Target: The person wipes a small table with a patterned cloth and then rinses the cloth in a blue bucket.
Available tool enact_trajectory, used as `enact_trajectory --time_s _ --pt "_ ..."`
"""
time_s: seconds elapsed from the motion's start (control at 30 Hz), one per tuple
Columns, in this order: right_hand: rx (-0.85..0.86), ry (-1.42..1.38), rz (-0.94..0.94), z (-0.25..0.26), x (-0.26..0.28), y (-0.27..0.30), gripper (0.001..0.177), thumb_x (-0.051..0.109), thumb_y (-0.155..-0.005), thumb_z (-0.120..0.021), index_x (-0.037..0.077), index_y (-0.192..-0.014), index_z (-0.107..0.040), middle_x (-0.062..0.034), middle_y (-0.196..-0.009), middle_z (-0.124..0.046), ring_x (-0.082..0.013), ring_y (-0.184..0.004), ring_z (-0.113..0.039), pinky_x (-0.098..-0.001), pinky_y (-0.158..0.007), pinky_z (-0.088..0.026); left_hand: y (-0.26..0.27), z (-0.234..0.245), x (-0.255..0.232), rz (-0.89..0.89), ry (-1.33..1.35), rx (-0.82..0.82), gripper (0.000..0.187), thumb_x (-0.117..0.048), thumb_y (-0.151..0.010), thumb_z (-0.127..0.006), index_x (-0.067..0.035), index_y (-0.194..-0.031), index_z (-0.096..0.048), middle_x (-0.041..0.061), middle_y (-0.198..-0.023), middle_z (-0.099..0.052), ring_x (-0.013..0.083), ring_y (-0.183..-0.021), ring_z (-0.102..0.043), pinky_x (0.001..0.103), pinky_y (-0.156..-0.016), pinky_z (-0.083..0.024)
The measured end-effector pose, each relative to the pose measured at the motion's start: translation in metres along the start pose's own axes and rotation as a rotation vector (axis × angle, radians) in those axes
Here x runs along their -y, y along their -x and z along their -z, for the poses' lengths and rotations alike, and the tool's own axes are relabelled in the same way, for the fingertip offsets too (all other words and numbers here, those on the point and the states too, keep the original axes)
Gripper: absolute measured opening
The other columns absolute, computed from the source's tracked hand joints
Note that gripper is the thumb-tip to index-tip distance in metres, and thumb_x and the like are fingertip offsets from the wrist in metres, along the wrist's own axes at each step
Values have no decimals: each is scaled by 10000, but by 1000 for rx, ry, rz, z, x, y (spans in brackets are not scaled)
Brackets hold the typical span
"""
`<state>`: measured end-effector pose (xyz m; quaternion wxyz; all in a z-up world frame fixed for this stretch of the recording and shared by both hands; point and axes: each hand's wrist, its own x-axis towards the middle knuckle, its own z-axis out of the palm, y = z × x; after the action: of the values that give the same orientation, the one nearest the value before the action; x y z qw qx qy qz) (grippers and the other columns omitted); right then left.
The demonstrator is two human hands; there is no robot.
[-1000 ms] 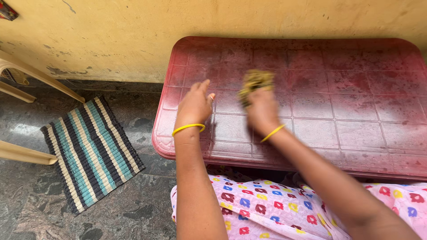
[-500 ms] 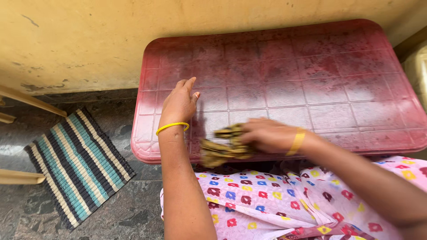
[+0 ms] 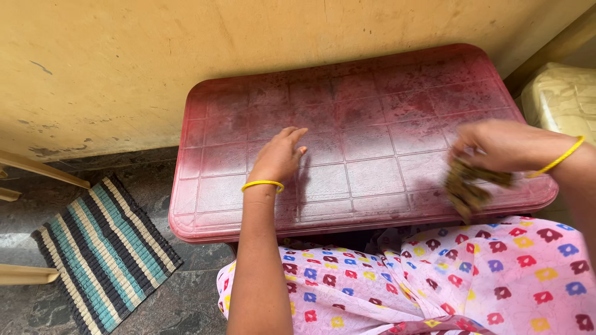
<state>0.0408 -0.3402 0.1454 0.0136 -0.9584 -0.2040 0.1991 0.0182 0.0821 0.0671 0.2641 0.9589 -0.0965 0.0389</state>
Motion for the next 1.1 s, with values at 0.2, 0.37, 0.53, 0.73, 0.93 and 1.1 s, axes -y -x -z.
enact_trajectory --time_s 0.2,0.37,0.53,0.73,0.93,1.1 --pt "-991 -270 260 -15 56 -12 193 149 -975 -705 137 -1164 -746 -50 -1168 -706 -281 -1058 -635 -393 -926 -533 -20 -27 -29 -15 -20 -129 477 -193 -923 -674 -107 -1383 -579 159 -1486 -499 375 -1309 -498 477 -1059 -432" --pt "-843 -362 60 -69 12 -41 170 133 -927 -719 138 -1088 -773 -57 -1087 -707 -255 -932 -686 -385 -840 -562 -26 -63 -50 -163 -107 -206 445 -181 -905 -707 -134 -1340 -625 169 -1465 -513 370 -1367 -473 497 -1128 -388" --pt "-843 -346 29 -80 -31 -76 126 150 -953 -742 151 -1070 -790 -73 -1067 -715 -248 -862 -701 -392 -802 -566 -26 -108 -80 -342 -243 -228 457 -317 -866 -707 -154 -1285 -629 154 -1502 -488 352 -1417 -437 616 -1188 -260" --pt "-824 -300 10 -82 -49 -85 78 174 -1048 -749 167 -1106 -800 -61 -1017 -720 -221 -809 -679 -384 -831 -553 -11 -105 -43 -234 -317 43 492 -332 -922 -675 -197 -1381 -565 149 -1571 -433 321 -1422 -429 586 -1153 -287" --pt "-825 -328 26 -91 -63 -85 102 147 -1052 -732 150 -1129 -798 -53 -1012 -725 -157 -831 -702 -300 -801 -580 84 -7 96 86 -416 -117 498 -221 -840 -765 -110 -1303 -620 216 -1425 -533 402 -1320 -504 571 -1075 -396" --pt "-804 -316 -3 -94 -79 -82 80 167 -1073 -749 147 -1130 -801 -64 -1007 -729 -163 -819 -702 -308 -798 -581 157 45 139 507 -537 -134 439 -203 -837 -748 -128 -1254 -635 189 -1331 -566 403 -1202 -568 514 -927 -512"
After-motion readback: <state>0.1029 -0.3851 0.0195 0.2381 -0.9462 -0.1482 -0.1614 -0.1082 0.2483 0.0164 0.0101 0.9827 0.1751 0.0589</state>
